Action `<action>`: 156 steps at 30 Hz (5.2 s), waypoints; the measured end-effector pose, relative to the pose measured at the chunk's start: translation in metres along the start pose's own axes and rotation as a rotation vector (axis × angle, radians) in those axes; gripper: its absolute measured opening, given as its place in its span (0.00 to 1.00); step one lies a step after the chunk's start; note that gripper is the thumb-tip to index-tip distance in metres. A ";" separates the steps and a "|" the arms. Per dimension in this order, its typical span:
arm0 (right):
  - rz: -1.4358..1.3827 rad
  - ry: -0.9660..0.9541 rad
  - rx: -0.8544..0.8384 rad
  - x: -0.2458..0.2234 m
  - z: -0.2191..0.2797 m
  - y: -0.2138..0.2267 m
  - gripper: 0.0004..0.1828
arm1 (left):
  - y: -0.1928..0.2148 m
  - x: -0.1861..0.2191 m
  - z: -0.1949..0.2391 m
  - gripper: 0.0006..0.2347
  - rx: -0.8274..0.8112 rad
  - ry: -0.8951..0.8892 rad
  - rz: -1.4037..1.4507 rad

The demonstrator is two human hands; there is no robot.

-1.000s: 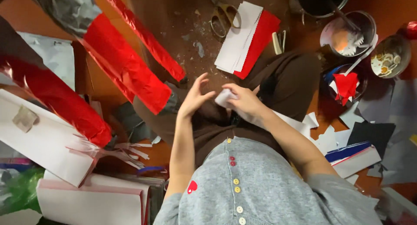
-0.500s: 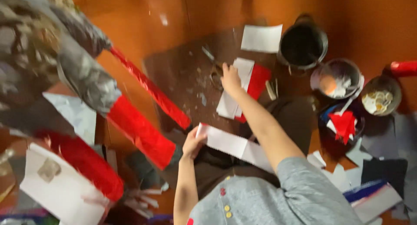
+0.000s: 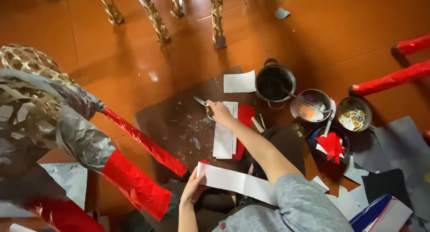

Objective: Wrapping the legs of a giraffe sculpture with red paper and cutting it to size with scissors.

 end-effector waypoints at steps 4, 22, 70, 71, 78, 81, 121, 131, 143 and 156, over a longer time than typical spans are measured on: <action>0.126 0.187 0.354 0.087 0.008 0.010 0.31 | -0.003 0.002 0.005 0.24 -0.076 -0.104 0.027; 0.083 0.104 -0.621 0.135 0.216 -0.075 0.27 | 0.092 -0.026 -0.057 0.24 0.361 -0.634 0.332; 0.460 0.410 -0.243 0.006 0.227 -0.002 0.16 | -0.085 0.038 0.024 0.11 -0.538 -0.915 -0.715; 0.342 0.362 -0.254 0.008 0.230 -0.002 0.15 | -0.084 0.036 0.030 0.09 -0.476 -0.849 -0.931; 0.434 0.249 -0.310 0.007 0.255 -0.015 0.12 | -0.083 0.035 0.054 0.09 -0.442 -0.866 -1.201; 0.342 0.177 -0.383 -0.001 0.268 -0.017 0.12 | -0.077 0.016 0.033 0.10 -0.590 -0.702 -1.296; -0.167 -0.011 0.051 0.047 0.209 0.038 0.15 | -0.021 0.030 0.037 0.09 -0.384 -0.510 -0.658; -0.751 0.296 0.375 -0.031 0.268 -0.016 0.21 | -0.091 0.075 0.057 0.12 -0.112 -1.052 -0.252; -0.872 0.194 0.307 -0.110 0.223 0.010 0.11 | -0.050 0.046 0.029 0.34 0.118 -0.961 -0.440; 0.281 0.323 0.669 0.085 0.038 0.013 0.04 | 0.028 -0.071 -0.105 0.17 0.383 -0.377 -0.582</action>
Point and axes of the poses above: each hand's wrist, its own z-axis away from the middle knuckle, its own y-axis out of the back of the hand, x = y × z, the point moved 3 cm from there along -z, towards the middle knuckle, and after that the axes turned 13 degrees about -y, right-handed, at the moved point
